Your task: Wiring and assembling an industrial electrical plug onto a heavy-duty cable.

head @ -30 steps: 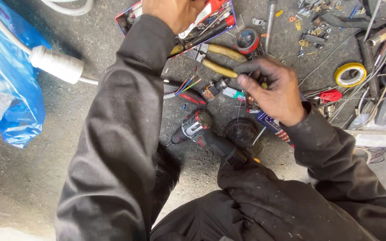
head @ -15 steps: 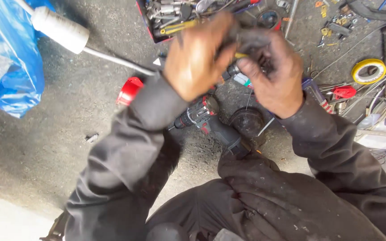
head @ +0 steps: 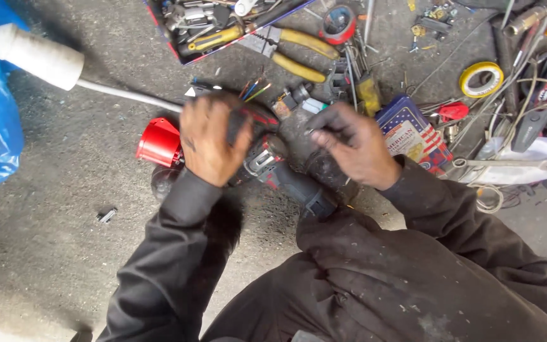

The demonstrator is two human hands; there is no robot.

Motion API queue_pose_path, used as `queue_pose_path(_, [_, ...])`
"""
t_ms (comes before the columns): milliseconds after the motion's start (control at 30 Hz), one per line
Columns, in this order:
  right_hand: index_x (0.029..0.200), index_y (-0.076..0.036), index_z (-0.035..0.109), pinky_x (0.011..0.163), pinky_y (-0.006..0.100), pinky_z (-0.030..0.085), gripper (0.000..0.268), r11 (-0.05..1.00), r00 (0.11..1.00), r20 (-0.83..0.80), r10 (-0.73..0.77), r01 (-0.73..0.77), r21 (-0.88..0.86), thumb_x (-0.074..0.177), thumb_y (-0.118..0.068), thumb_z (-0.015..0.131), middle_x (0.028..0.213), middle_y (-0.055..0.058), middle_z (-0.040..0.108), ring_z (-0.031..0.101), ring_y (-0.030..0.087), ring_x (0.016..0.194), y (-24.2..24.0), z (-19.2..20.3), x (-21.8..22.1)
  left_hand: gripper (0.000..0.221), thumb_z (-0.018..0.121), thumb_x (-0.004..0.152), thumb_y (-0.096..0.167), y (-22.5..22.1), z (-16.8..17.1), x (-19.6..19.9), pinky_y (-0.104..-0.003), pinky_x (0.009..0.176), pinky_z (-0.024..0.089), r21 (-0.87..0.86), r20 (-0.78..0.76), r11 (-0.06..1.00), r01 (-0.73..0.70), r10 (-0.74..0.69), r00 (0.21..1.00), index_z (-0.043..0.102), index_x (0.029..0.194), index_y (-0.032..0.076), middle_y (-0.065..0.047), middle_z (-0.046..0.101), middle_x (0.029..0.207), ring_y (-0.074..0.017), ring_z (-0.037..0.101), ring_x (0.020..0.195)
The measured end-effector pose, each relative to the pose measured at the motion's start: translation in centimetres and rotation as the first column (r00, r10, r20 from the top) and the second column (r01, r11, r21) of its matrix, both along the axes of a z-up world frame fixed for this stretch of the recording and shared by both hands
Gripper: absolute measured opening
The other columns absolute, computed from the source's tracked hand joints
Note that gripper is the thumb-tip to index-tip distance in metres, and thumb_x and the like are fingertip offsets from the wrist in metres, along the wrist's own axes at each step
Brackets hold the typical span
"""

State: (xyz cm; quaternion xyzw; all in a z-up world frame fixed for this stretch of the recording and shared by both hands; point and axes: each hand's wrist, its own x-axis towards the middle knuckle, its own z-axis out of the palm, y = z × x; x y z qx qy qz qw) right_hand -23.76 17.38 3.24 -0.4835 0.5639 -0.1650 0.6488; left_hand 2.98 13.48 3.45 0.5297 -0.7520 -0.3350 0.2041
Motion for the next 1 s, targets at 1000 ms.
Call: queue_pose_path(1000, [0.117,0.0,0.069,0.083,0.024,0.056,0.013,0.879,0.998,-0.034,0.043,-0.054,-0.473,0.108,-0.008,0.072,0.11,0.005,0.072,0.067,0.008,0.095,-4.4,6.0,0.1,0.014,0.073,0.099,0.009,2.0,7.6,-2.6,-0.04,0.068,0.054,0.114,-0.287,0.991,-0.064,0.095,0.953,0.064,0.108,0.003,-0.014,0.068,0.085,-0.0305,0.071,0.074])
